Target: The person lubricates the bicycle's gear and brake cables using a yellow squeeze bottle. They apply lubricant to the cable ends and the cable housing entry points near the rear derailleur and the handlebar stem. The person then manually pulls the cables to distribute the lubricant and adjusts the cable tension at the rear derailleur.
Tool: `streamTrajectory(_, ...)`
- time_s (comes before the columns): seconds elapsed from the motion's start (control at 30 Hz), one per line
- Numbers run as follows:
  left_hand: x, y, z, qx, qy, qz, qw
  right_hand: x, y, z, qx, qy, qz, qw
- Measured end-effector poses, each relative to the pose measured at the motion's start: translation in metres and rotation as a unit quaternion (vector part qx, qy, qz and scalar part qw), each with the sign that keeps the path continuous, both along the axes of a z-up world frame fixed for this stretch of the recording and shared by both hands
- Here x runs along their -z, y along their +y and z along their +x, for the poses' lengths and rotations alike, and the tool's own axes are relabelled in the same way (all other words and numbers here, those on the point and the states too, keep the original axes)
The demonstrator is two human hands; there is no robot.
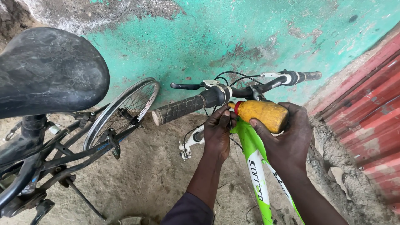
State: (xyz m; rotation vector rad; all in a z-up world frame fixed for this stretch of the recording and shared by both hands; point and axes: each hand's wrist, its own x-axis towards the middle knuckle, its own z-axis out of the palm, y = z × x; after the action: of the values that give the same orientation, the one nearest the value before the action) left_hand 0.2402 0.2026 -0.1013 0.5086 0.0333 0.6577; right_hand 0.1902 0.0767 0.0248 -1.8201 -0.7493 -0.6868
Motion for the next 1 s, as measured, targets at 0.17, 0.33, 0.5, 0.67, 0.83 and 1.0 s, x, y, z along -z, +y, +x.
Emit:
streamTrajectory(0.17,0.0,-0.001,-0.004,0.0,-0.002,0.001,1.0,0.001,-0.005,-0.001,-0.001,0.002,-0.003,1.0)
streamTrajectory(0.33,0.003,-0.005,-0.006,0.0,-0.003,0.0,1.0,0.005,-0.014,0.001,0.002,0.004,-0.003,1.0)
streamTrajectory(0.5,0.008,-0.01,-0.011,-0.007,-0.003,0.001,1.0,0.005,-0.019,-0.008,0.005,0.009,-0.008,1.0)
streamTrajectory(0.67,0.014,-0.02,-0.025,-0.01,0.01,-0.006,1.0,0.009,-0.025,-0.017,0.026,0.013,-0.032,0.999)
streamTrajectory(0.83,0.025,-0.031,-0.042,0.019,0.013,-0.065,0.998,0.016,-0.026,-0.031,0.122,0.018,-0.122,0.985)
streamTrajectory(1.0,0.032,-0.042,-0.062,0.031,0.053,-0.07,0.996,0.033,-0.039,-0.045,0.144,0.052,-0.118,0.981)
